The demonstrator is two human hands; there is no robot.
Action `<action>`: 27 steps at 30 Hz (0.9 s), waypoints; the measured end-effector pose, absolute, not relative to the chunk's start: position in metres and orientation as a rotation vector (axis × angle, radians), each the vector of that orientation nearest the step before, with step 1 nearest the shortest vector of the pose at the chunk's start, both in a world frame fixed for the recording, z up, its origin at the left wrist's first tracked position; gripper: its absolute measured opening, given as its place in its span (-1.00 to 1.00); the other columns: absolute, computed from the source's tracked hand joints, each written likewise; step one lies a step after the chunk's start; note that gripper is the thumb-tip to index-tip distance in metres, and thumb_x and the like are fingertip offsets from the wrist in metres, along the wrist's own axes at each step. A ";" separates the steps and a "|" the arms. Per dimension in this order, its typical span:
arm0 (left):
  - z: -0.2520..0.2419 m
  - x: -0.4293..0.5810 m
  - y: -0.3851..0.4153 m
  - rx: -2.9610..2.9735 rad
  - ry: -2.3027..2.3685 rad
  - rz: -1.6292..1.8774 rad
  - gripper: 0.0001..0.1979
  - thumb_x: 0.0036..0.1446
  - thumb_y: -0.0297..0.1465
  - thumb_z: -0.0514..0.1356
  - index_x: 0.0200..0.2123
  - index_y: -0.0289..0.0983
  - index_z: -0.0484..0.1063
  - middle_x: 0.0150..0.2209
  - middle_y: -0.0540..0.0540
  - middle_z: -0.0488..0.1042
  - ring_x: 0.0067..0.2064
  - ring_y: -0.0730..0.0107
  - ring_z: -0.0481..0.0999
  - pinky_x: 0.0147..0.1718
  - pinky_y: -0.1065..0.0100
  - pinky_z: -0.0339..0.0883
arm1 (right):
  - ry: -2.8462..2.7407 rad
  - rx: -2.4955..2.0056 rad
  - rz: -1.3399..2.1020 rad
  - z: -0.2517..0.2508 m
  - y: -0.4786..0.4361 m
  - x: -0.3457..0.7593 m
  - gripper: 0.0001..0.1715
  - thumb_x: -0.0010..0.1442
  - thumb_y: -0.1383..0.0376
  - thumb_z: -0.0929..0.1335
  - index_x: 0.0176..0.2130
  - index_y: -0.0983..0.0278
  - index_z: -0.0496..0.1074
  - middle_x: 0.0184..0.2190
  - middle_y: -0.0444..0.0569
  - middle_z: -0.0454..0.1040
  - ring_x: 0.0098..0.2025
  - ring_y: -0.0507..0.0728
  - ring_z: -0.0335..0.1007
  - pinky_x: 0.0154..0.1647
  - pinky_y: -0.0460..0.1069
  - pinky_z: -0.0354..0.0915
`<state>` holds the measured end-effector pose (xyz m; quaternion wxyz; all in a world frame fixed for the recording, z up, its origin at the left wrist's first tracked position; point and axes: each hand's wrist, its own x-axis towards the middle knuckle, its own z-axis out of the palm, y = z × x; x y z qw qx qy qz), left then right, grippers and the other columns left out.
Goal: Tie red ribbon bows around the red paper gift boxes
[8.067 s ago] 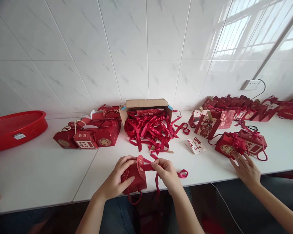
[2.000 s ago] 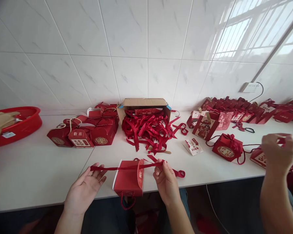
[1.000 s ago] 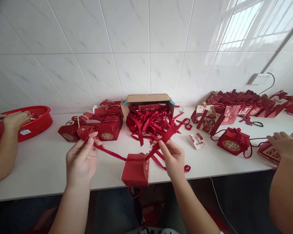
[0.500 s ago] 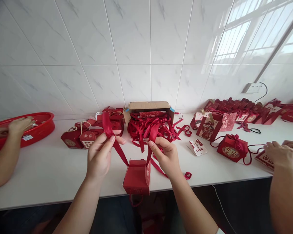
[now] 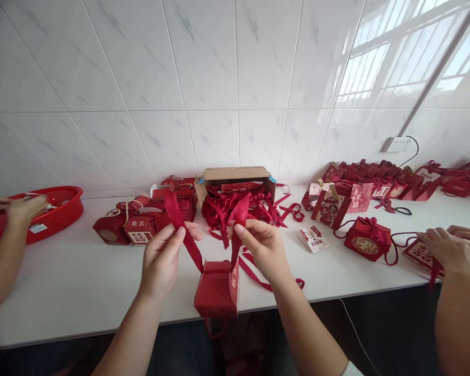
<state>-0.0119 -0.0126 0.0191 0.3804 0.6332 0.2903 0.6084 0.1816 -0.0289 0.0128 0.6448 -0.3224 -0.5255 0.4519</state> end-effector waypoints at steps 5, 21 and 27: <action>0.026 -0.006 -0.014 1.769 0.702 1.361 -0.74 0.29 -0.26 0.05 -0.30 -0.27 0.46 -0.52 -0.01 0.36 -0.40 0.38 0.37 -0.29 0.33 0.24 | -1.211 -0.618 1.234 0.020 -0.015 0.169 -0.81 0.16 0.18 0.40 -0.27 0.25 0.49 -0.55 -0.16 0.44 -0.58 -0.03 0.32 -0.52 -0.11 0.27; 0.033 -0.011 -0.001 1.637 0.795 0.955 -0.79 0.08 -0.34 0.12 -0.56 -0.29 0.35 -0.56 0.00 0.31 -0.45 0.41 0.30 -0.42 0.39 0.17 | -1.885 -0.482 0.748 0.016 -0.006 0.176 -0.75 0.32 0.30 0.24 -0.14 0.26 0.49 -0.35 -0.04 0.51 -0.32 0.02 0.41 -0.30 -0.07 0.35; 0.032 -0.022 0.005 1.433 0.782 0.814 -0.70 0.02 -0.35 0.17 -0.71 -0.27 0.30 -0.62 0.01 0.26 -0.51 0.44 0.22 -0.42 0.39 0.18 | -2.345 -0.444 -0.163 0.020 0.001 0.191 -0.59 0.36 0.42 0.12 -0.07 0.24 0.48 -0.36 0.00 0.49 -0.29 0.08 0.31 -0.26 0.01 0.25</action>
